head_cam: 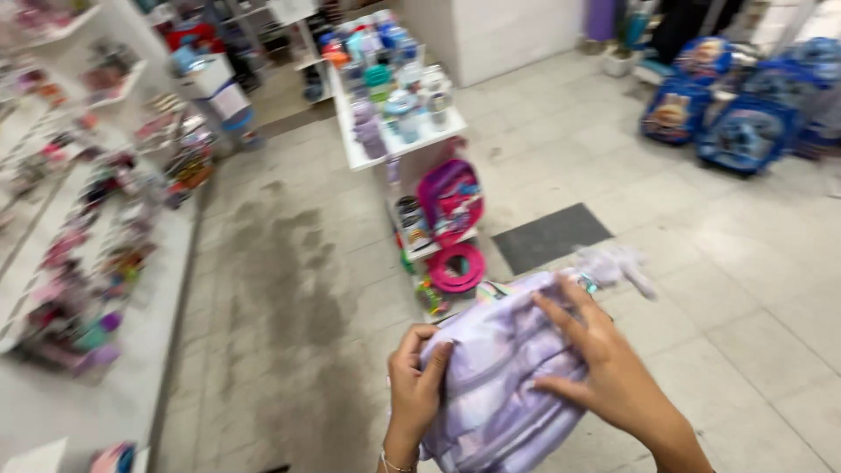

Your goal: The person organizes backpacks by taking them from shelves, zipping their compartments, and placing them on a counter for comparison.

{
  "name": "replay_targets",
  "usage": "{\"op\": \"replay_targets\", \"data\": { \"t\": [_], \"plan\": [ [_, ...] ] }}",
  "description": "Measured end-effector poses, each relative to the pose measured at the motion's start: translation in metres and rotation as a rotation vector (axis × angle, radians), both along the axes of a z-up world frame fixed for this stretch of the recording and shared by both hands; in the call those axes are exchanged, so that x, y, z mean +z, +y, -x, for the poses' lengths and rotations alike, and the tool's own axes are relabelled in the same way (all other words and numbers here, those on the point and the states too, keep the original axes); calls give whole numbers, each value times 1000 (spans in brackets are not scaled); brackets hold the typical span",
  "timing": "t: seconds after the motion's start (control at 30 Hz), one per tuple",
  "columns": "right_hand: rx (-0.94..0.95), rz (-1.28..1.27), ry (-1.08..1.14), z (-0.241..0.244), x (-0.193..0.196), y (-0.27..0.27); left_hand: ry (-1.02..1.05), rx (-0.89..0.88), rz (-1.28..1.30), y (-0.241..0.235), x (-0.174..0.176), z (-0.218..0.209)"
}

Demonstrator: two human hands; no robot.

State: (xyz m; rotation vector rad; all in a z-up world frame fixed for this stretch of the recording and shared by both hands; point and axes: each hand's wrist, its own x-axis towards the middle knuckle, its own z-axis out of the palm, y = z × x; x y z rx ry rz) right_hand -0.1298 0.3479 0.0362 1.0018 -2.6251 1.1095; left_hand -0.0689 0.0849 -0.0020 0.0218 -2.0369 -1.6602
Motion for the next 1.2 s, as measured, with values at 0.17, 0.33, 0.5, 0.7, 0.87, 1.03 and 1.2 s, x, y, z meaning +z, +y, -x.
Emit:
{"op": "replay_targets", "data": {
  "t": [0.17,0.33,0.5,0.7,0.87,1.03,1.2],
  "plan": [
    [-311,-325,91,52,-14,64,123,-249,105,71,12,87],
    [-420,-347,266,129,-20,116,163,-359,20,119,-9,190],
    [-331,-138,439,224,-35,157,159,-500,-82,169,-9,315],
    [-378,-98,635,304,-27,208,69,-696,274,234,48,432],
    [-463,-170,754,400,-34,261,318,-693,558,282,62,521],
    [-459,-207,805,513,-29,309,416,-735,839,349,36,620],
    [-375,-252,877,646,-6,344,547,-453,825,394,11,752]
  ]
}}
